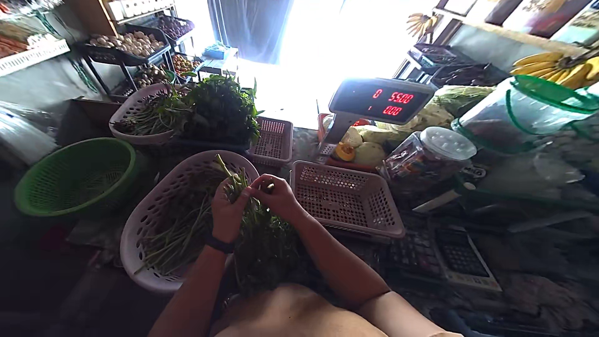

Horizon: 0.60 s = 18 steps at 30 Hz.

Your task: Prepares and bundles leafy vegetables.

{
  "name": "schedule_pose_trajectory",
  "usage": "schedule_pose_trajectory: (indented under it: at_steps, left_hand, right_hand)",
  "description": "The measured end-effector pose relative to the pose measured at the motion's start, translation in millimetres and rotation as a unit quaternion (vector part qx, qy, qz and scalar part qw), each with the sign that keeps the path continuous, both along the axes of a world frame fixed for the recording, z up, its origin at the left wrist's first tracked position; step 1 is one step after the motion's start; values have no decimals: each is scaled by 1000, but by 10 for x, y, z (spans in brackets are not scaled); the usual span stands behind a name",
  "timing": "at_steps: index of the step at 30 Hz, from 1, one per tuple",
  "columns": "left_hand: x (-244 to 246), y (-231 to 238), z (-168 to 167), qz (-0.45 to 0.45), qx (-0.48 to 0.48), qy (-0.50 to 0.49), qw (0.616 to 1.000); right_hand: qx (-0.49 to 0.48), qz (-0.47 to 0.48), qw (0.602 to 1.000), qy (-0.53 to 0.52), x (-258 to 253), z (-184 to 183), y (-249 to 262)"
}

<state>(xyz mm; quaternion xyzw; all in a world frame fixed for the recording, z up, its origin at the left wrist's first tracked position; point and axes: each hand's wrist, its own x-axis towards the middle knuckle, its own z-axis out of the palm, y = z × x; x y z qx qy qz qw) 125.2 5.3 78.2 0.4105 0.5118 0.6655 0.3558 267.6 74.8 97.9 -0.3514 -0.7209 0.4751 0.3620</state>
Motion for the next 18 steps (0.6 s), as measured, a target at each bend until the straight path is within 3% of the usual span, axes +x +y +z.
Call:
schedule_pose_trajectory:
  at_steps: [4, 8, 11, 16, 18]
  left_hand:
    - [-2, -32, 11, -37, -17, 11, 999]
    - [24, -32, -50, -62, 36, -32, 997]
    - [53, -64, -34, -100, 55, 7, 993]
    - [118, -84, -23, -166, 68, 94, 979]
    - [127, -82, -32, -172, 66, 105, 977]
  right_hand:
    - [-46, 20, 997, 63, 42, -32, 9]
    - [-107, 62, 986, 109, 97, 40, 49]
    - [-117, 18, 988, 101, 40, 193, 135]
    - [-139, 69, 978, 136, -5, 431, 297]
    - [-123, 53, 987, 92, -36, 466, 253]
